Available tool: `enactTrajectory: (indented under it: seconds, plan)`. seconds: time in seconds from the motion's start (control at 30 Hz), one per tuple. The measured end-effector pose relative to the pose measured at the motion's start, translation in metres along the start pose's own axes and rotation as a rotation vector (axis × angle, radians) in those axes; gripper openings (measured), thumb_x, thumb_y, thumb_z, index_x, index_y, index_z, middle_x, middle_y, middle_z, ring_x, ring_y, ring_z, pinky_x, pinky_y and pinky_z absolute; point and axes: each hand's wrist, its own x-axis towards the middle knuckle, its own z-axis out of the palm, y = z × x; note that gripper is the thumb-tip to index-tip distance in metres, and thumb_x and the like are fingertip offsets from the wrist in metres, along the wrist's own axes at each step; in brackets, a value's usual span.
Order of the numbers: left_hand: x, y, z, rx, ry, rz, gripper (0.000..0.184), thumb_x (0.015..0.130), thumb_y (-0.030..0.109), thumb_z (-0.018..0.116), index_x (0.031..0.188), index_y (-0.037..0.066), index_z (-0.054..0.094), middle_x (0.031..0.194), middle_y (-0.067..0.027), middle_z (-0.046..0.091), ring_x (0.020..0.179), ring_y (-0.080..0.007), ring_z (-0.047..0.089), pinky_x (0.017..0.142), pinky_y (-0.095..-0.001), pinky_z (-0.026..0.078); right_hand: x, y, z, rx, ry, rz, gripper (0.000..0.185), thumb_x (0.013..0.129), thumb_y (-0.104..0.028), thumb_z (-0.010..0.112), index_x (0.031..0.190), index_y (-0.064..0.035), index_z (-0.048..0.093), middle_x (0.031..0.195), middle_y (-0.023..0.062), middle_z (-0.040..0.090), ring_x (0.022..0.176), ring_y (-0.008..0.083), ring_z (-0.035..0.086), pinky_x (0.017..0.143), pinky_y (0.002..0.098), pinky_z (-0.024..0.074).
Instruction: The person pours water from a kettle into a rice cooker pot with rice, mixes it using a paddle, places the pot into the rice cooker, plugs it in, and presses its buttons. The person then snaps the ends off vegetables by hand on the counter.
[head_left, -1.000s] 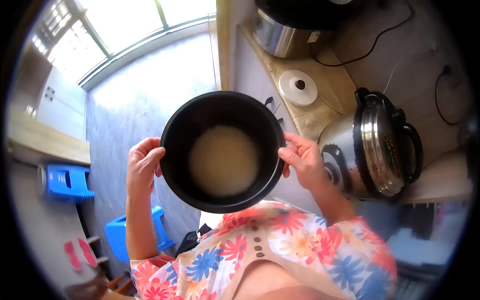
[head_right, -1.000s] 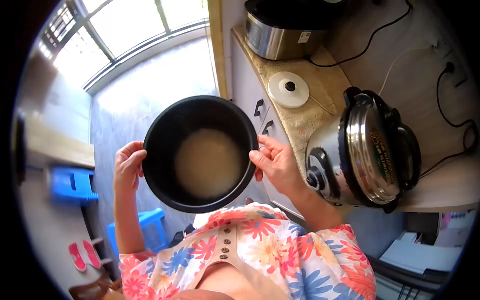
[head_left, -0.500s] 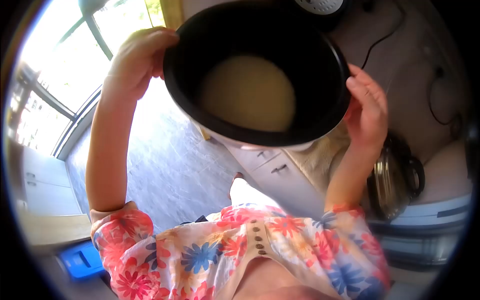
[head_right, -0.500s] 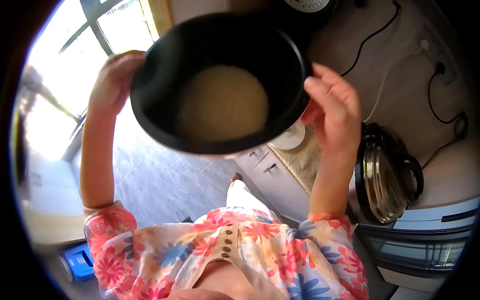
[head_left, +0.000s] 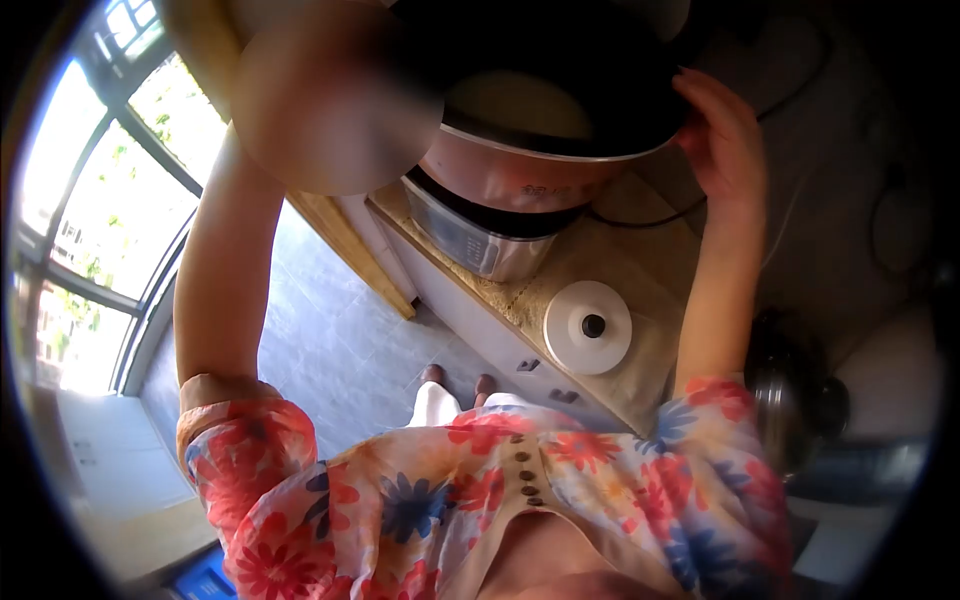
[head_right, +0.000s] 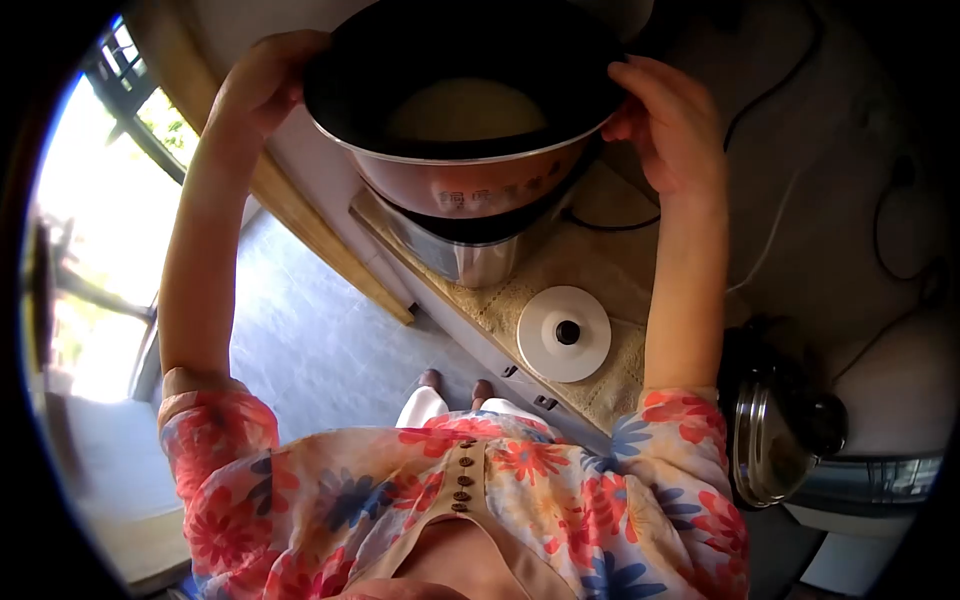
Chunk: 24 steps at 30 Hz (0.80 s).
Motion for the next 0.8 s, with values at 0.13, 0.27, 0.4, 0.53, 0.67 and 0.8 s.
enactTrajectory:
  seconds: [0.13, 0.27, 0.4, 0.53, 0.67, 0.8]
  plan:
    - [0.023, -0.022, 0.023, -0.001, 0.001, -0.134, 0.015, 0.084, 0.014, 0.052, 0.08, 0.003, 0.061, 0.064, -0.0027, 0.058, 0.045, -0.0088, 0.045, 0.04, -0.0202, 0.033, 0.016, 0.024, 0.001, -0.047, 0.105, 0.066, 0.022, 0.08, -0.012, 0.061, 0.094, 0.0053, 0.06, 0.066, 0.0076, 0.061, 0.048, 0.0145, 0.056, 0.045, 0.0255, 0.0453]
    - [0.049, -0.058, 0.013, 0.002, -0.065, -0.216, 0.015, 0.082, 0.013, 0.054, 0.071, 0.003, 0.058, 0.054, -0.0054, 0.053, 0.039, -0.0128, 0.044, 0.037, -0.0252, 0.035, 0.027, 0.048, -0.003, -0.105, 0.112, 0.189, 0.021, 0.08, -0.011, 0.061, 0.094, 0.0035, 0.061, 0.068, 0.0068, 0.061, 0.046, 0.0128, 0.054, 0.043, 0.0239, 0.0437]
    - [0.062, -0.088, 0.014, 0.025, -0.079, -0.216, 0.014, 0.079, 0.011, 0.057, 0.067, 0.003, 0.057, 0.049, -0.0061, 0.049, 0.036, -0.0148, 0.043, 0.035, -0.0279, 0.035, 0.024, 0.072, -0.004, -0.223, 0.1, 0.289, 0.022, 0.08, -0.012, 0.06, 0.096, 0.0038, 0.06, 0.067, 0.0061, 0.06, 0.044, 0.0114, 0.052, 0.042, 0.0224, 0.0423]
    - [0.054, -0.097, 0.022, 0.235, -0.084, -0.192, 0.011, 0.075, 0.01, 0.059, 0.072, 0.0, 0.059, 0.05, -0.0058, 0.049, 0.037, -0.0151, 0.043, 0.036, -0.0284, 0.034, 0.018, 0.092, -0.008, -0.409, 0.086, 0.364, 0.029, 0.081, -0.012, 0.06, 0.103, 0.0063, 0.057, 0.065, 0.0069, 0.059, 0.043, 0.0105, 0.051, 0.041, 0.0218, 0.0411]
    - [0.058, -0.114, 0.02, 0.522, -0.124, -0.19, 0.015, 0.073, 0.01, 0.059, 0.078, -0.004, 0.061, 0.054, -0.0077, 0.052, 0.041, -0.0162, 0.048, 0.039, -0.029, 0.039, 0.015, 0.104, -0.001, -0.615, 0.055, 0.406, 0.037, 0.081, -0.013, 0.06, 0.109, 0.0093, 0.051, 0.065, 0.0086, 0.059, 0.043, 0.0102, 0.051, 0.041, 0.0216, 0.0403]
    - [0.058, -0.123, 0.023, 0.799, -0.23, -0.105, 0.019, 0.074, 0.013, 0.058, 0.083, -0.004, 0.061, 0.062, -0.0142, 0.059, 0.052, -0.0226, 0.059, 0.05, -0.0341, 0.047, 0.014, 0.105, -0.005, -0.748, -0.009, 0.443, 0.043, 0.082, -0.016, 0.061, 0.114, 0.0101, 0.049, 0.063, 0.0089, 0.058, 0.043, 0.0112, 0.051, 0.041, 0.0222, 0.0409]
